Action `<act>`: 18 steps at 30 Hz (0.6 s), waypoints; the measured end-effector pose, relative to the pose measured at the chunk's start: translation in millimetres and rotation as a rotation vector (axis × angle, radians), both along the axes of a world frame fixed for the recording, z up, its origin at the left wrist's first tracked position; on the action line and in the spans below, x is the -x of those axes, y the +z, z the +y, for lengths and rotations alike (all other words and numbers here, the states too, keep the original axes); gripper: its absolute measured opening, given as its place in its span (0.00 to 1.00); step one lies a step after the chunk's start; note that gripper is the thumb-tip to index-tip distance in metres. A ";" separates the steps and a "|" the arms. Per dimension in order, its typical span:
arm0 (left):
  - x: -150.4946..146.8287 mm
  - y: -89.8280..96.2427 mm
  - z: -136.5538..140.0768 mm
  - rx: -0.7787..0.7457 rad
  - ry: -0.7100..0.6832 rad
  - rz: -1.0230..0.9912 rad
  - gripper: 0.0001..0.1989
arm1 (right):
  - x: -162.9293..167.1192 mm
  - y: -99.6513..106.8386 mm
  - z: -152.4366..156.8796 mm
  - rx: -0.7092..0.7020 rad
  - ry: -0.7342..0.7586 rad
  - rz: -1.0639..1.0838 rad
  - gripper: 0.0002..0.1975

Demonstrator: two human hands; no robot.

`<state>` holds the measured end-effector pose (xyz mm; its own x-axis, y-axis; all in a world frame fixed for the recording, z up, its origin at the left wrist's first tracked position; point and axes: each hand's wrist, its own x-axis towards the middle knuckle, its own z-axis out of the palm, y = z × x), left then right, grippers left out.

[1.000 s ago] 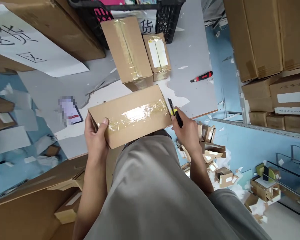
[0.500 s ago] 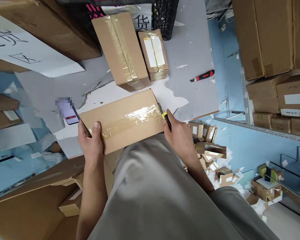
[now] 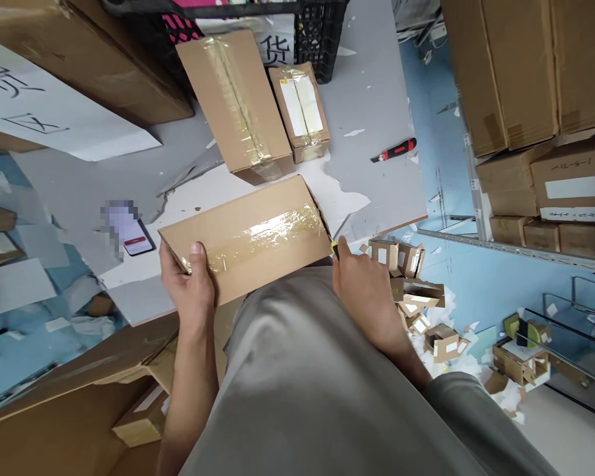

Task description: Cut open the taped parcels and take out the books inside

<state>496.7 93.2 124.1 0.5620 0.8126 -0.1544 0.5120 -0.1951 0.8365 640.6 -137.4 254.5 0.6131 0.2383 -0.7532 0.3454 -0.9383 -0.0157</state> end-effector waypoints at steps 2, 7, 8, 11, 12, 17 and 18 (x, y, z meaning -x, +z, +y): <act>0.6 -0.2 0.7 0.006 0.006 -0.032 0.31 | -0.3 2.7 -3.7 -0.008 0.011 -0.008 0.29; 7.2 -7.9 9.2 0.020 0.044 -0.040 0.36 | -4.3 13.3 -29.5 -0.222 -0.054 -0.154 0.25; 9.7 -10.3 12.3 0.015 0.055 -0.037 0.37 | -7.1 10.6 -35.6 -0.299 -0.085 -0.192 0.23; 21.0 -17.5 26.2 0.002 0.109 -0.020 0.38 | -24.1 -25.6 -47.1 -0.511 -0.180 -0.251 0.20; 26.4 -19.4 32.6 -0.005 0.137 0.002 0.37 | -32.0 -48.2 -47.7 -0.564 -0.218 -0.254 0.19; 65.7 -24.9 71.9 -0.026 0.241 0.183 0.27 | -63.2 -198.2 -27.7 -0.829 -0.549 0.040 0.20; 74.9 -25.5 79.0 -0.017 0.255 0.219 0.24 | -63.7 -224.6 -20.6 -0.816 -0.634 0.082 0.19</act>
